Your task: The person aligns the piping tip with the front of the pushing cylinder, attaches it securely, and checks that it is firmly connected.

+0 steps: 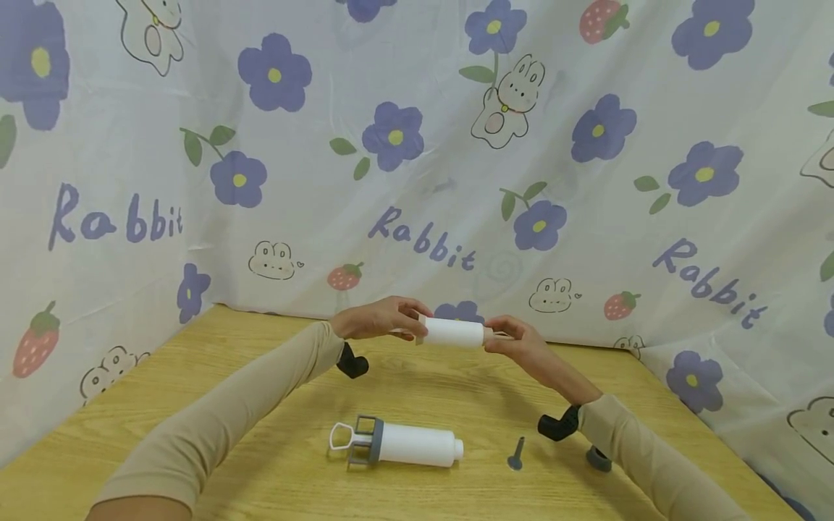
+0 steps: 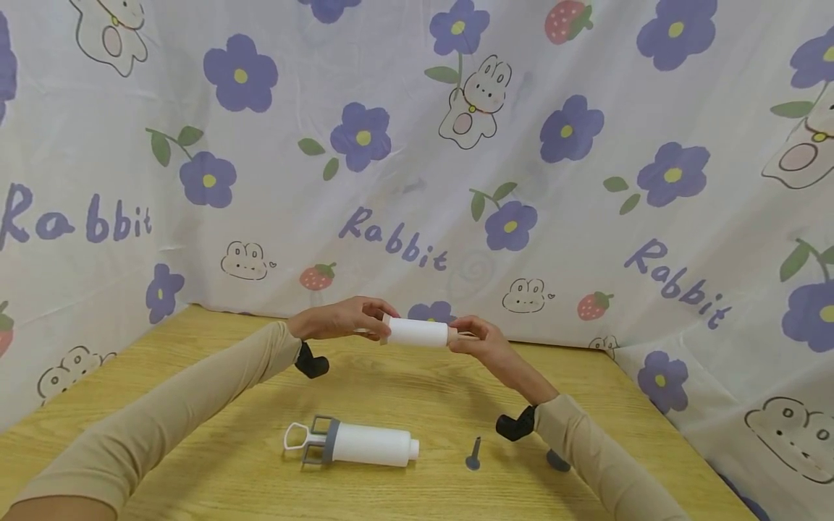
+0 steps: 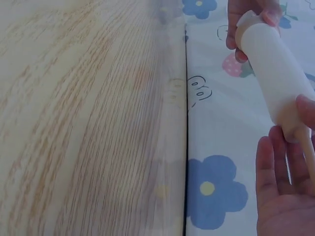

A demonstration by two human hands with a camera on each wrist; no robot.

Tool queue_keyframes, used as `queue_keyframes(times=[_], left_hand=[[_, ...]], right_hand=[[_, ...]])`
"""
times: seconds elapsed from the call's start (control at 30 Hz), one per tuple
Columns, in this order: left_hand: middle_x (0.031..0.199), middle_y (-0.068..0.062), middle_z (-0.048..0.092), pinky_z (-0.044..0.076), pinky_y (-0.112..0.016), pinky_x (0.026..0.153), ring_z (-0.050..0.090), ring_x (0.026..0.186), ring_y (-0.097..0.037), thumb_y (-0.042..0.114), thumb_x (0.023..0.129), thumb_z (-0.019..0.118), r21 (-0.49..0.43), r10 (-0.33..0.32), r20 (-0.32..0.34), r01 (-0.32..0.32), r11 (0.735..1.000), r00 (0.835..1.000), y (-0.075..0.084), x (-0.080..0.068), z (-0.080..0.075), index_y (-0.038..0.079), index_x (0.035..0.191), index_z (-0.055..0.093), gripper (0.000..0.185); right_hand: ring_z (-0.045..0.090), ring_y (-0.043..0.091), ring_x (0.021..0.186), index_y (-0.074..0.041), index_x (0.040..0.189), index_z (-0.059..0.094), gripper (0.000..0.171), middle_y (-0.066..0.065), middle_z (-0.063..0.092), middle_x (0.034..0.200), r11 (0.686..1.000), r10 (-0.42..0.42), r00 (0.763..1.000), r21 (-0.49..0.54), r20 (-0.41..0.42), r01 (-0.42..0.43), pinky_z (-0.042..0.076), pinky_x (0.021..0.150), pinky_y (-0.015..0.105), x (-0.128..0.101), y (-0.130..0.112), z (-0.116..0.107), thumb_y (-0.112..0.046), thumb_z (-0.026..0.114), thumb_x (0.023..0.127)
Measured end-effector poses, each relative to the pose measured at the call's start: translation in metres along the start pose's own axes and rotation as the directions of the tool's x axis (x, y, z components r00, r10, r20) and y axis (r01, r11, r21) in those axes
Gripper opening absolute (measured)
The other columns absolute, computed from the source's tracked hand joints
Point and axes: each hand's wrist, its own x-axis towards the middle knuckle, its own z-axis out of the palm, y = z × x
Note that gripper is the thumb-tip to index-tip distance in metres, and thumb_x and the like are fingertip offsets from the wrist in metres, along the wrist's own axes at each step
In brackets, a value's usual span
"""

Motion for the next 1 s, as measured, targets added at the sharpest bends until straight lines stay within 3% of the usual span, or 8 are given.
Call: queue_keyframes(times=[0.23,0.37,0.5,0.57,0.67,0.8,0.87,1.0], left_hand=[[0.113,-0.011,0.057,0.047,-0.035,0.088,0.057,0.099,-0.022,0.019,0.079,0.067,-0.01,0.001,0.004,-0.001,1.0,1.0,0.004,0.0,0.003,0.013,0.123,0.047,0.048],[0.112,-0.012,0.058,0.047,-0.035,0.087,0.057,0.099,-0.023,0.019,0.08,0.067,0.008,0.017,0.014,-0.017,1.0,1.0,0.004,0.001,0.005,0.013,0.123,0.047,0.049],[0.112,-0.011,0.057,0.047,-0.035,0.087,0.056,0.099,-0.023,0.02,0.08,0.067,0.022,0.025,0.019,-0.026,0.999,1.0,0.003,0.001,0.004,0.013,0.123,0.047,0.048],[0.113,-0.011,0.056,0.047,-0.035,0.088,0.056,0.1,-0.023,0.02,0.08,0.066,0.018,0.028,0.024,-0.028,0.999,0.999,0.003,0.0,0.002,0.013,0.123,0.047,0.048],[0.115,-0.011,0.056,0.046,-0.036,0.09,0.056,0.102,-0.023,0.018,0.081,0.066,0.016,0.029,0.026,-0.029,0.999,0.999,0.001,-0.002,-0.002,0.013,0.123,0.047,0.046],[0.115,-0.011,0.057,0.045,-0.037,0.092,0.056,0.102,-0.023,0.018,0.081,0.065,0.003,0.014,0.006,-0.014,1.0,1.0,0.001,-0.007,-0.009,0.013,0.123,0.047,0.046],[0.115,-0.012,0.056,0.045,-0.038,0.091,0.055,0.102,-0.023,0.018,0.081,0.065,-0.021,0.003,0.001,-0.003,1.0,1.0,0.002,-0.009,-0.012,0.012,0.124,0.046,0.046],[0.116,-0.013,0.054,0.045,-0.037,0.091,0.056,0.101,-0.024,0.018,0.081,0.066,-0.065,0.0,0.025,0.002,0.998,1.0,0.002,-0.007,-0.01,0.011,0.125,0.046,0.048]], right_hand=[[0.062,0.018,0.087,0.0,0.113,0.052,0.03,0.007,0.059,0.1,0.985,0.094,0.995,0.142,0.032,-0.098,0.048,0.088,0.039,0.002,0.004,-0.006,-0.018,0.054,0.09],[0.062,0.016,0.073,0.002,0.113,0.051,0.038,0.008,0.063,0.086,0.954,0.225,0.974,0.194,0.039,-0.228,0.053,0.075,0.034,0.005,0.006,-0.009,-0.03,0.052,0.091],[0.063,0.016,0.076,0.003,0.12,0.046,0.049,0.005,0.064,0.088,0.944,0.294,0.955,0.147,0.038,-0.296,0.052,0.079,0.037,0.006,0.005,-0.01,-0.036,0.049,0.091],[0.062,0.017,0.088,0.003,0.123,0.044,0.049,0.004,0.062,0.098,0.964,0.238,0.971,0.116,0.012,-0.238,0.049,0.086,0.039,0.006,0.004,-0.01,-0.035,0.048,0.092],[0.056,0.022,0.107,-0.001,0.125,0.043,0.044,0.007,0.057,0.115,0.999,0.045,0.997,-0.005,-0.06,-0.045,0.045,0.093,0.039,0.004,0.0,-0.011,-0.027,0.051,0.091],[0.043,0.029,0.121,-0.006,0.127,0.044,0.045,0.012,0.048,0.129,0.951,-0.212,0.973,-0.247,-0.086,0.186,0.037,0.1,0.042,0.002,-0.008,-0.011,-0.015,0.06,0.085],[0.04,0.031,0.123,-0.006,0.128,0.043,0.049,0.014,0.045,0.132,0.922,-0.262,0.964,-0.307,-0.048,0.235,0.034,0.102,0.044,0.002,-0.012,-0.009,-0.011,0.062,0.084],[0.046,0.031,0.12,0.0,0.127,0.044,0.049,0.018,0.045,0.131,0.943,-0.203,0.979,-0.273,-0.013,0.192,0.045,0.093,0.038,-0.001,-0.013,-0.005,-0.009,0.063,0.082]])
